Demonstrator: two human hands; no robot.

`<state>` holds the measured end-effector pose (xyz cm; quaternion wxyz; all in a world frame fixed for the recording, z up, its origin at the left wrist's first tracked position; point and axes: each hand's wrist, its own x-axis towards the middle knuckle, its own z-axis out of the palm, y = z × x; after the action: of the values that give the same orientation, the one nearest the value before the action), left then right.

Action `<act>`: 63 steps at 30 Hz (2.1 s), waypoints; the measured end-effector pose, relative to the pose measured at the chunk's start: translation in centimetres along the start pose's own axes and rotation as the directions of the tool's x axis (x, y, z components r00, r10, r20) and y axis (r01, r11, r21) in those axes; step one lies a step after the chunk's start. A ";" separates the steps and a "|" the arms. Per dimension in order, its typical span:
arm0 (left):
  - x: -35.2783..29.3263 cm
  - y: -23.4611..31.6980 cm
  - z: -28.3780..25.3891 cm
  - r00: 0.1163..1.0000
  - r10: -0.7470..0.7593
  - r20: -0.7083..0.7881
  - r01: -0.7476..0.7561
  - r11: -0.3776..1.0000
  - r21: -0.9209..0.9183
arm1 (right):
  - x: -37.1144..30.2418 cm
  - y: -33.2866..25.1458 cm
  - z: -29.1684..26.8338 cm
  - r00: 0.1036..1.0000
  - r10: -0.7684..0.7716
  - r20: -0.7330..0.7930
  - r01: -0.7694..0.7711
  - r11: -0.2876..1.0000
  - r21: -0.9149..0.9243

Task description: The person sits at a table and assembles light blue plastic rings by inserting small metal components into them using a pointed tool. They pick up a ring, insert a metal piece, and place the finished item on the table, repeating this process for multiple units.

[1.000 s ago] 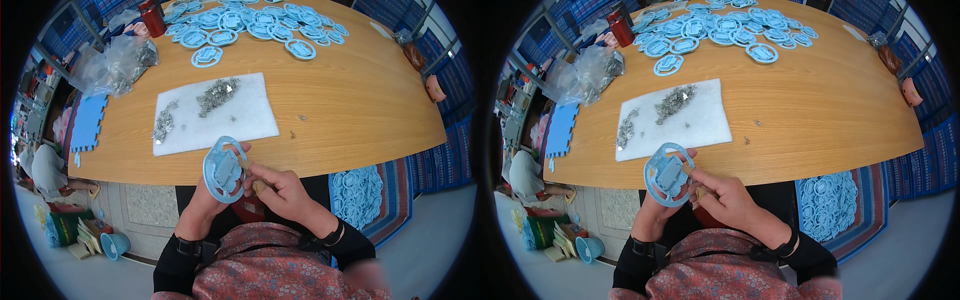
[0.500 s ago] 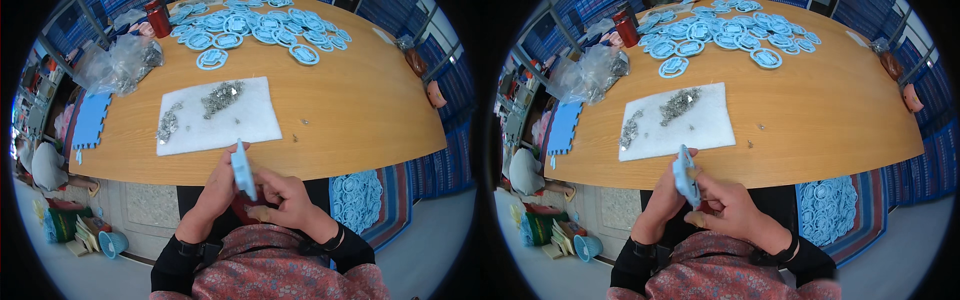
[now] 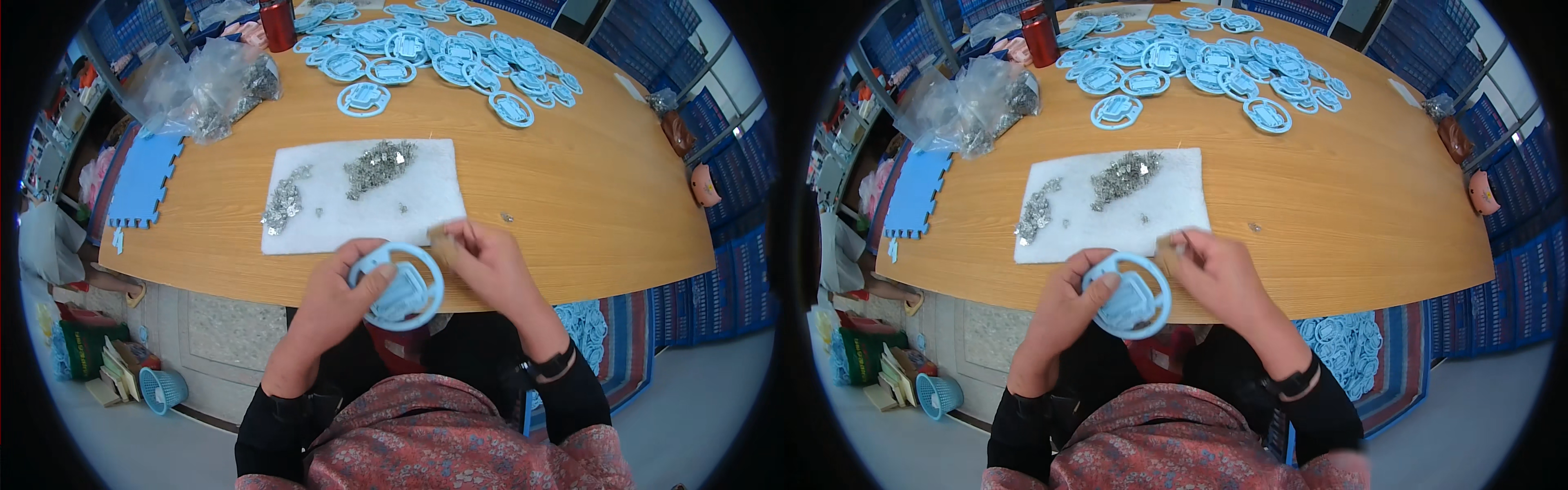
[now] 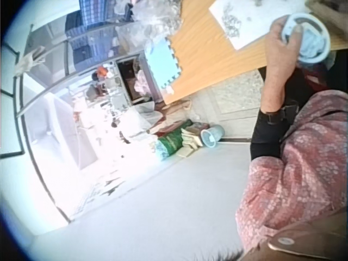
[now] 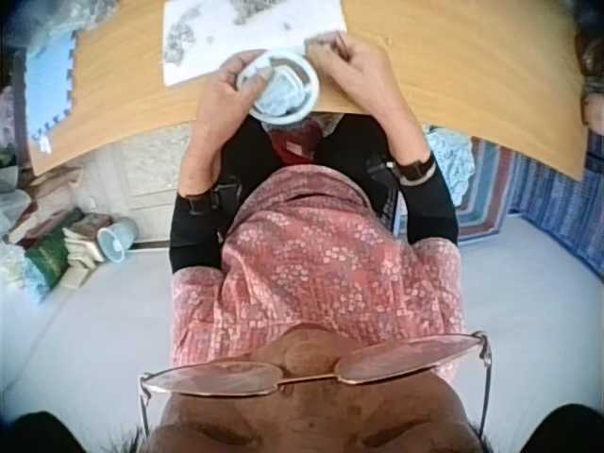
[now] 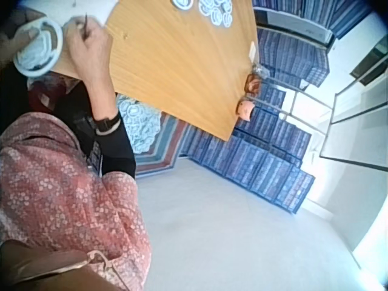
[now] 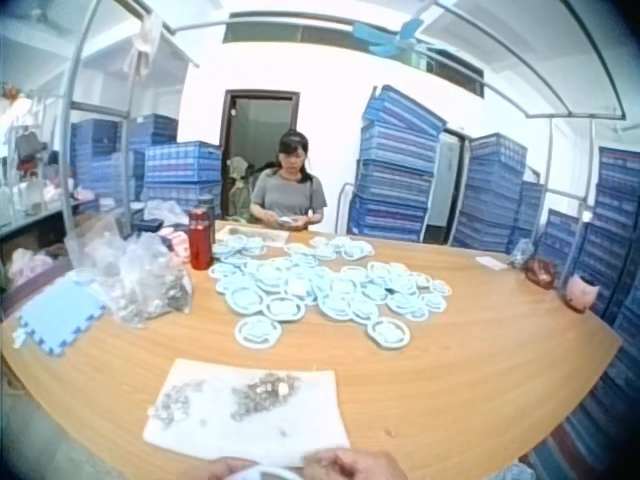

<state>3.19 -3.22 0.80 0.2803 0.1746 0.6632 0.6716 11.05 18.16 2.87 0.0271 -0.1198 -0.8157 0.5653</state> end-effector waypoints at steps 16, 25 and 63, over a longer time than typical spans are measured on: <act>1.0 -1.5 -0.8 0.998 0.051 -0.027 -0.050 0.997 0.055 | 3.3 -1.3 1.9 0.952 -0.301 0.060 0.304 0.902 -0.307; 0.8 -1.4 0.5 1.000 0.017 0.014 -0.017 1.000 -0.024 | 0.8 -0.3 2.1 0.962 -0.274 0.017 0.274 0.959 -0.068; 3.6 -1.3 3.1 0.910 0.344 -0.232 -0.241 0.893 0.380 | 0.7 0.9 3.0 0.897 -0.411 -0.163 0.296 0.832 -0.470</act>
<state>2.43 1.33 -0.84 0.0388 0.2182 0.7696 0.5988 9.93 15.88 0.89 0.2103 -0.0406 -0.9179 0.3342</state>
